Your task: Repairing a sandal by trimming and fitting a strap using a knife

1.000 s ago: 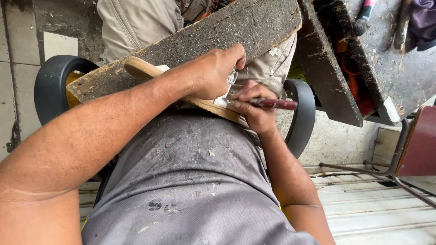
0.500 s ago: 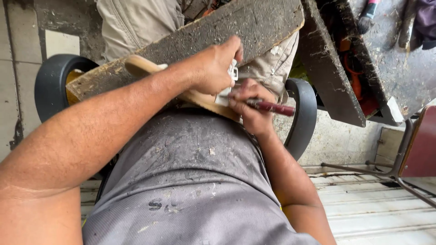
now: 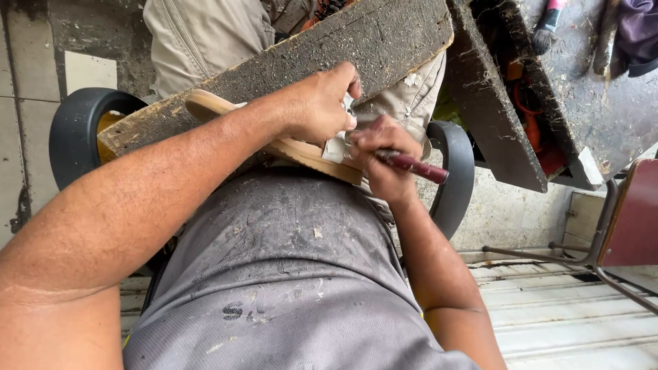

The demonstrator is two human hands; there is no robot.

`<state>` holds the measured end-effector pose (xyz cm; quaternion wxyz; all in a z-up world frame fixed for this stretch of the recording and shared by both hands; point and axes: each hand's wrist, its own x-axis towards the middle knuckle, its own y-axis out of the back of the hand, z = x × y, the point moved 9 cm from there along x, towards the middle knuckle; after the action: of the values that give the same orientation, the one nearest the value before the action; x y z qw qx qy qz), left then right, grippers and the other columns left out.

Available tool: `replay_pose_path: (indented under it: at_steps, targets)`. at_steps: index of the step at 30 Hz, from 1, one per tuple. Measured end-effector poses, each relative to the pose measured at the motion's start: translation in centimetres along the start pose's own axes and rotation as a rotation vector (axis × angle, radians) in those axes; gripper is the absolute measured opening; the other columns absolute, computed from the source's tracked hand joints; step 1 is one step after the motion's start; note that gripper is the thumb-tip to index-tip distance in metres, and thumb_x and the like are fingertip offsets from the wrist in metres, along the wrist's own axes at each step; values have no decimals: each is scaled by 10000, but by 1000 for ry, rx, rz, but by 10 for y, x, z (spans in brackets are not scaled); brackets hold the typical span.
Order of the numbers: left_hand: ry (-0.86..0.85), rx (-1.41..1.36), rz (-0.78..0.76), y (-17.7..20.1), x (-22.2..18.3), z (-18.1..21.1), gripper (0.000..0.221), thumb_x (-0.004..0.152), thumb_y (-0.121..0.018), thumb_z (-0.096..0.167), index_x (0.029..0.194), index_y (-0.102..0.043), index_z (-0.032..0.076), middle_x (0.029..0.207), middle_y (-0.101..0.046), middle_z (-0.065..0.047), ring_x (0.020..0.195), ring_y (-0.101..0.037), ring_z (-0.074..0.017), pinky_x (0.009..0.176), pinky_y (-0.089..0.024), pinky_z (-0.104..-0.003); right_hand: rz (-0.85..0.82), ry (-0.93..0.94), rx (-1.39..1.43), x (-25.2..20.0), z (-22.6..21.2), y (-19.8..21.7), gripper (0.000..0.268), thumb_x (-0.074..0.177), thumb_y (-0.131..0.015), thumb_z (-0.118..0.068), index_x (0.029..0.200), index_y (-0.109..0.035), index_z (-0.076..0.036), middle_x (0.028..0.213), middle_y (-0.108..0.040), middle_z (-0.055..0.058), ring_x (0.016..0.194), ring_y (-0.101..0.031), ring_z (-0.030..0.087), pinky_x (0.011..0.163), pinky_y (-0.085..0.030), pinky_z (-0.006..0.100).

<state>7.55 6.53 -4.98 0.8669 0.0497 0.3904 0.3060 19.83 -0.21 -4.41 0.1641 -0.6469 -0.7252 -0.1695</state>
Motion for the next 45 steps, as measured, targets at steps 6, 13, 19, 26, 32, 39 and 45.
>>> replay_pose_path:
  at_steps: [6, 13, 19, 26, 32, 39, 45]
  targets:
    - [-72, 49, 87, -4, 23, -13, 319, 901, -699, 228, 1150, -501, 208, 1070, -650, -56, 876, -578, -213, 744, -431, -400, -77, -50, 87, 11, -10, -14, 149, 874, -768, -16, 901, -689, -139, 834, -715, 23, 773, -666, 148, 789, -552, 299]
    - [41, -59, 10, 0, 1, 0, 259, 985, -648, 133, 1171, -478, 193, 1038, -634, -58, 733, -563, -155, 569, -474, -361, 48, -70, 124, 0, 13, 6, 212, 866, -818, -42, 957, -703, -195, 940, -736, -15, 835, -626, 116, 837, -477, 319]
    - [-26, 1, 103, 0, 19, -7, 269, 911, -693, 201, 1106, -509, 218, 947, -659, -43, 765, -571, -196, 656, -429, -393, 65, -302, 311, -18, 36, 12, 256, 796, -822, 75, 925, -721, -122, 936, -734, 31, 879, -703, 170, 897, -572, 320]
    - [-45, 18, 58, -5, 19, -8, 308, 926, -697, 211, 1153, -489, 209, 1003, -637, -43, 804, -566, -195, 694, -429, -402, 62, -213, 439, -8, 30, 10, 215, 835, -781, 62, 947, -707, -107, 928, -709, 62, 886, -682, 173, 779, -591, 288]
    - [-138, -24, 13, -3, 4, 5, 325, 918, -697, 171, 1185, -522, 108, 1135, -636, -158, 1010, -625, -312, 817, -492, -444, 96, -191, 332, -8, 22, 24, 242, 733, -848, 102, 874, -715, -45, 872, -705, 128, 797, -660, 212, 734, -530, 300]
    - [-14, -31, -65, -5, -4, 9, 309, 988, -603, 116, 1258, -462, 171, 1078, -554, -43, 855, -505, -152, 660, -429, -363, -31, -276, 384, -4, 11, 18, 208, 769, -814, 58, 850, -682, -80, 827, -703, 105, 779, -721, 219, 706, -607, 303]
    - [0, 4, -57, -11, -5, 6, 328, 975, -591, 118, 1265, -447, 173, 1114, -588, -54, 857, -526, -165, 688, -430, -371, -122, -297, 260, -22, 18, 20, 210, 797, -836, 11, 888, -708, -128, 894, -678, 27, 809, -599, 133, 748, -505, 282]
